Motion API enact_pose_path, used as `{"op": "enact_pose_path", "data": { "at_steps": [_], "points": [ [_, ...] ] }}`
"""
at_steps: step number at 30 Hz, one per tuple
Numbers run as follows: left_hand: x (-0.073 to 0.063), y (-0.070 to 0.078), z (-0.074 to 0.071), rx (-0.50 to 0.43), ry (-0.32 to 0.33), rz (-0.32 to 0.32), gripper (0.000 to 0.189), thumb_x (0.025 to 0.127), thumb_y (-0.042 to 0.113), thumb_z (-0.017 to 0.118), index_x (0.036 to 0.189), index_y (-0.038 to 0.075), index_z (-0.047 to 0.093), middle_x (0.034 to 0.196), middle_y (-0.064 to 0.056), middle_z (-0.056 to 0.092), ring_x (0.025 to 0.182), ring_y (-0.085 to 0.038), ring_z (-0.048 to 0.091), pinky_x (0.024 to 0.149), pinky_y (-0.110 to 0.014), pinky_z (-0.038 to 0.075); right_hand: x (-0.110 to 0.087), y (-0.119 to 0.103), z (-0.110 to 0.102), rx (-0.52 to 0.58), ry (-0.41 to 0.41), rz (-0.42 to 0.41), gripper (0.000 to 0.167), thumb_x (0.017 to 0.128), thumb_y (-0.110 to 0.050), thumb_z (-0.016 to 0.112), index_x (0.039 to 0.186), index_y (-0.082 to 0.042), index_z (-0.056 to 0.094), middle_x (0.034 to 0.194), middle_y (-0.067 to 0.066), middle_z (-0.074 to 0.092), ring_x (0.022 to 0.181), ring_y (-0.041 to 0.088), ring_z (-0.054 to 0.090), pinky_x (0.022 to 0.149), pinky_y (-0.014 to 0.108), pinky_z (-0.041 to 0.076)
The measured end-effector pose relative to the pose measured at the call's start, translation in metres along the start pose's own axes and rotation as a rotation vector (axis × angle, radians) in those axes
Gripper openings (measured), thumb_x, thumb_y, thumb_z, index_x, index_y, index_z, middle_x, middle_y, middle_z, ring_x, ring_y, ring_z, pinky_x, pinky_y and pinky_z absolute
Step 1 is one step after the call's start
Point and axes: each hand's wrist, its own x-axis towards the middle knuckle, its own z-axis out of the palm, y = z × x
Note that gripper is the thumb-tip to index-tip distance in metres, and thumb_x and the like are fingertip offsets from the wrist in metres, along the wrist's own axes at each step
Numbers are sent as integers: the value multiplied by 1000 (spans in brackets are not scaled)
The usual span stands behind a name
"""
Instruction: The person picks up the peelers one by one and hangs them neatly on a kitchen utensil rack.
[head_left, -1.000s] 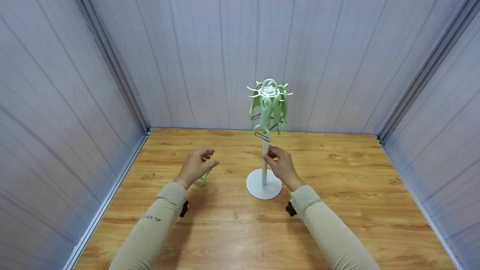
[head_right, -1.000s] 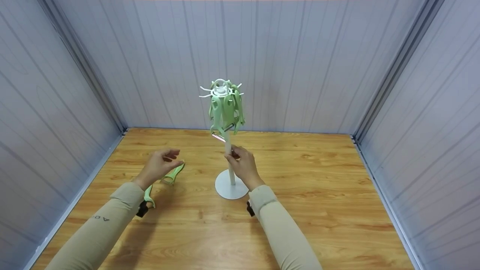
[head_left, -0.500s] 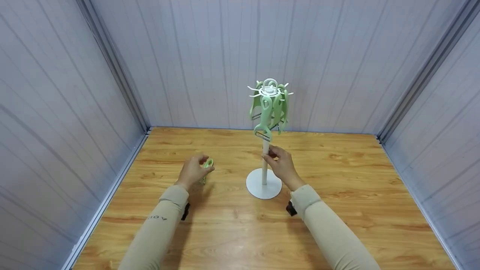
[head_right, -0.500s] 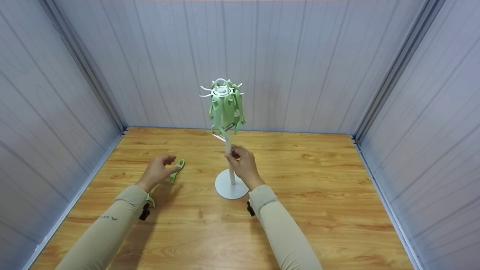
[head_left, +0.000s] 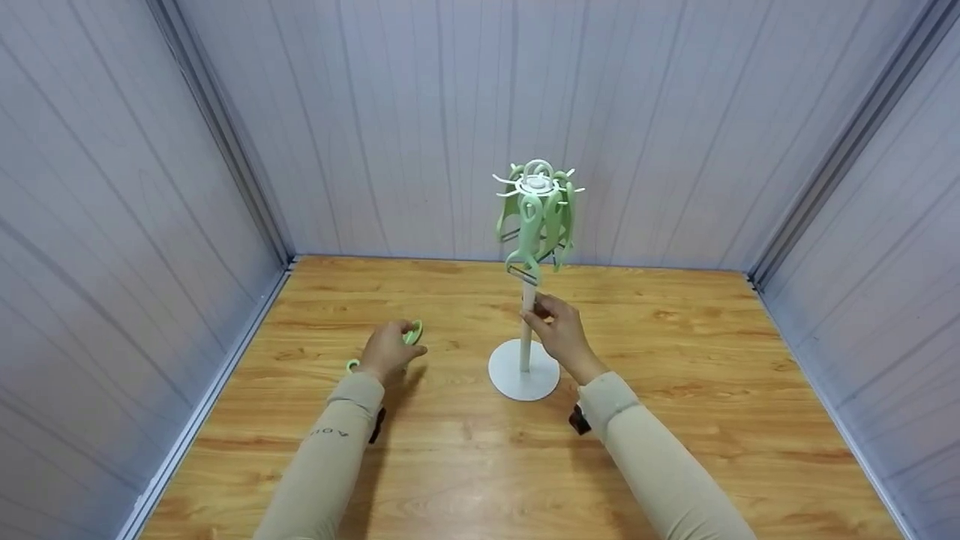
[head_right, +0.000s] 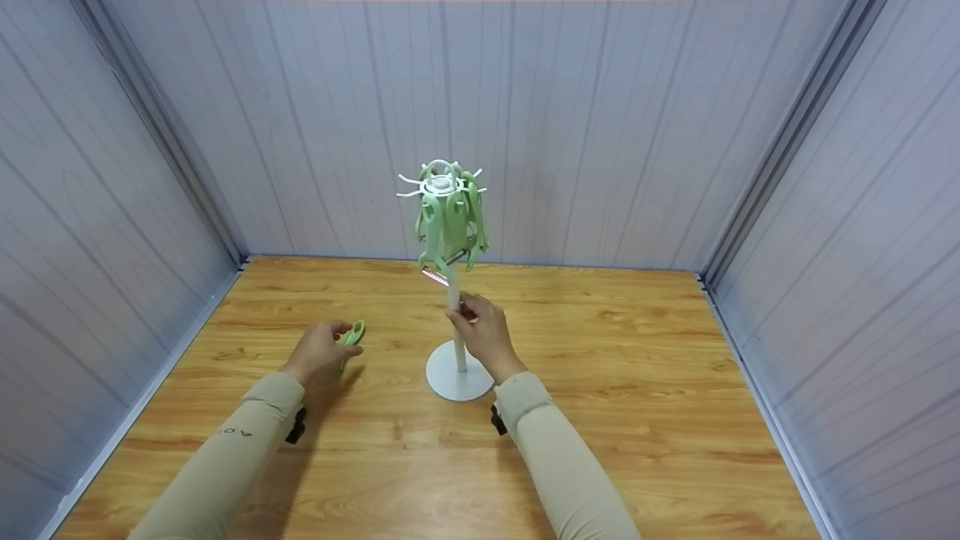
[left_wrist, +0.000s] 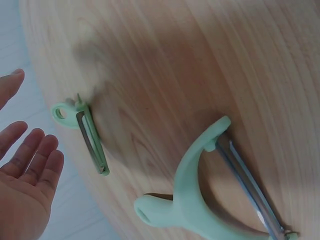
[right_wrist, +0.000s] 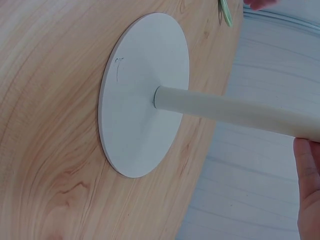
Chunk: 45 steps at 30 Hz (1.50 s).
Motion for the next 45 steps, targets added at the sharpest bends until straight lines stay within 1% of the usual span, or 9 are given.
{"op": "enact_pose_path", "data": {
  "at_steps": [5,14,19,23,28,33,40,42,45],
  "points": [
    [-1,-5,3,57,-11,-23,61,97,15,83,149,-5,60,151,-24,64,139,-43,62,114,-57,51,-1,0,2,19,16,-6,15,100,-4,77,113,2,80,97,18,77,87,23,69,72,19,56],
    [-1,-12,8,127,-12,-44,64,95,17,86,149,-6,60,150,-26,64,140,-45,61,115,-59,51,-1,0,2,-14,-4,-11,22,102,-5,75,122,3,77,98,16,77,89,24,71,75,28,62],
    [3,-14,8,162,-6,-48,61,93,13,84,146,-8,62,146,-28,66,137,-45,62,114,-58,51,0,1,1,-18,-9,-13,21,102,-6,75,121,3,78,98,15,77,89,22,70,75,26,61],
    [5,-17,8,191,16,-47,57,94,11,81,145,-7,63,145,-28,66,135,-44,64,114,-58,51,1,0,2,-13,-9,-2,19,102,-6,76,118,2,78,97,16,77,89,23,70,73,22,58],
    [6,-17,7,227,60,-41,45,92,10,81,134,-5,71,134,-25,72,125,-42,68,109,-59,53,1,-1,3,-4,-7,-3,18,101,-5,76,117,2,79,96,17,77,87,25,72,73,27,61],
    [6,-17,7,218,36,-70,39,94,6,80,131,-5,72,127,-23,75,115,-37,70,104,-57,55,2,-1,2,-17,-20,-14,17,102,-7,76,117,1,79,96,16,78,87,22,72,75,31,63],
    [6,-17,7,204,-18,-66,42,97,2,75,136,-9,68,135,-27,72,125,-42,70,106,-56,57,1,1,1,-25,-25,-25,17,102,-8,76,114,4,78,96,17,77,87,20,72,74,28,63],
    [6,-16,7,223,-20,-41,38,95,0,74,132,-9,71,130,-26,74,119,-40,72,103,-55,58,1,1,0,-25,-21,-25,18,102,-8,76,115,4,77,96,18,77,87,21,72,74,27,63],
    [7,-16,8,265,-31,3,17,90,-3,72,106,-7,77,96,-17,76,86,-28,70,79,-45,59,0,2,0,-27,-13,-25,19,101,-8,76,116,4,78,96,18,77,88,23,72,74,26,62]
  ]
}}
